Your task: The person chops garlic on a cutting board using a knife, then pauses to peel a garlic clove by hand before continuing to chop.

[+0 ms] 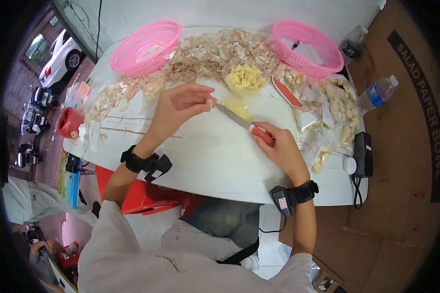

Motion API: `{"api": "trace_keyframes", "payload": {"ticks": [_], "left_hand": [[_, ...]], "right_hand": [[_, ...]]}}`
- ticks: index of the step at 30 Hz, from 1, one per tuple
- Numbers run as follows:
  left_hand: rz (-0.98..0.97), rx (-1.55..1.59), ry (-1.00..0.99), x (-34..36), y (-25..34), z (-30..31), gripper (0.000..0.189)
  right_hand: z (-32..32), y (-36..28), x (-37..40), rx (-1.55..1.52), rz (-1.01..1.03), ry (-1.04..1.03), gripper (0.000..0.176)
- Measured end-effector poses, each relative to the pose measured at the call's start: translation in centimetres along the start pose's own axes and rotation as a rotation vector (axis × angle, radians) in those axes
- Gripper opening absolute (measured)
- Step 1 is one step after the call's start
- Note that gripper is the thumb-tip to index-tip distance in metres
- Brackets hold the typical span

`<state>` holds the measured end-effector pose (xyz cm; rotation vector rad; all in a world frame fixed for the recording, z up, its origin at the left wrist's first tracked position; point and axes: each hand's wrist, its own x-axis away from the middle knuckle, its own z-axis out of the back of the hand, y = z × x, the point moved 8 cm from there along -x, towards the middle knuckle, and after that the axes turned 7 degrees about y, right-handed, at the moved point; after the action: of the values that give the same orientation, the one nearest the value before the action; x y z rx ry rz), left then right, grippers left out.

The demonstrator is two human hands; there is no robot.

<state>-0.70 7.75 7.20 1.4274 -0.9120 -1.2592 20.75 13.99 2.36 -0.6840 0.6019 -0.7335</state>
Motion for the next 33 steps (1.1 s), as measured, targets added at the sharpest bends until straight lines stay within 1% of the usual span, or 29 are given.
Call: {"api": "trace_keyframes", "payload": {"ticks": [2, 3, 6, 8, 9, 11, 12, 14, 21, 24, 26, 27, 29, 30, 32, 33], "left_hand": [[0.000, 0.057, -0.039, -0.6, -0.9, -0.1, 0.035], [0.003, 0.063, -0.037, -0.8, -1.3, 0.0, 0.035], [0.021, 0.154, -0.036, -0.9, -2.6, 0.3, 0.034], [0.075, 0.218, 0.015, -0.9, -3.6, 0.8, 0.028], [0.087, 0.225, 0.022, -0.7, -3.9, 1.0, 0.028], [-0.095, 0.010, 0.084, -0.8, -2.8, 2.0, 0.023], [-0.089, 0.013, 0.090, -0.7, -2.9, 2.1, 0.023], [-0.230, -0.045, 0.098, -0.5, -1.8, 2.2, 0.021], [-0.251, -0.125, 0.060, 0.4, -0.9, 1.3, 0.017], [-0.234, -0.127, 0.069, 0.5, -1.2, 1.1, 0.016], [-0.264, -0.122, 0.105, 0.5, -1.0, 1.1, 0.016], [-0.261, -0.121, 0.105, 0.5, -1.1, 1.2, 0.016], [-0.170, -0.178, 0.102, 0.2, -2.1, 1.3, 0.016], [-0.166, -0.177, 0.098, 0.2, -2.1, 1.3, 0.016], [0.052, -0.247, 0.095, 0.2, -4.0, 1.7, 0.016], [0.056, -0.248, 0.092, 0.2, -4.1, 1.8, 0.016]], "right_hand": [[0.0, -0.2, 0.1, 0.019, -0.006, 0.006, 0.032], [-0.1, -0.3, 0.2, 0.048, -0.037, -0.005, 0.031], [-0.2, -0.7, 0.0, 0.092, -0.073, -0.019, 0.029], [-0.3, -0.7, 0.0, 0.108, -0.086, -0.022, 0.028], [-0.3, -0.7, 0.0, 0.106, -0.083, -0.016, 0.028], [-0.6, -0.5, -0.1, 0.099, -0.079, -0.014, 0.028], [-0.5, -0.3, -0.1, 0.089, -0.076, -0.005, 0.028], [-0.6, -0.2, -0.1, 0.083, -0.075, 0.002, 0.028], [-0.5, -0.7, -0.1, 0.098, -0.087, -0.036, 0.025], [-0.4, -0.6, -0.1, 0.095, -0.089, -0.034, 0.025], [-0.5, -0.5, -0.2, 0.104, -0.094, -0.041, 0.025], [-0.5, -0.2, -0.1, 0.101, -0.098, -0.032, 0.025], [-0.5, 0.0, 0.0, 0.098, -0.108, -0.022, 0.025], [-0.5, 0.0, 0.0, 0.073, -0.106, 0.000, 0.025], [-0.3, 0.1, 0.0, 0.047, -0.110, 0.023, 0.026], [-0.5, 0.0, 0.0, 0.066, -0.101, -0.010, 0.026]]}}
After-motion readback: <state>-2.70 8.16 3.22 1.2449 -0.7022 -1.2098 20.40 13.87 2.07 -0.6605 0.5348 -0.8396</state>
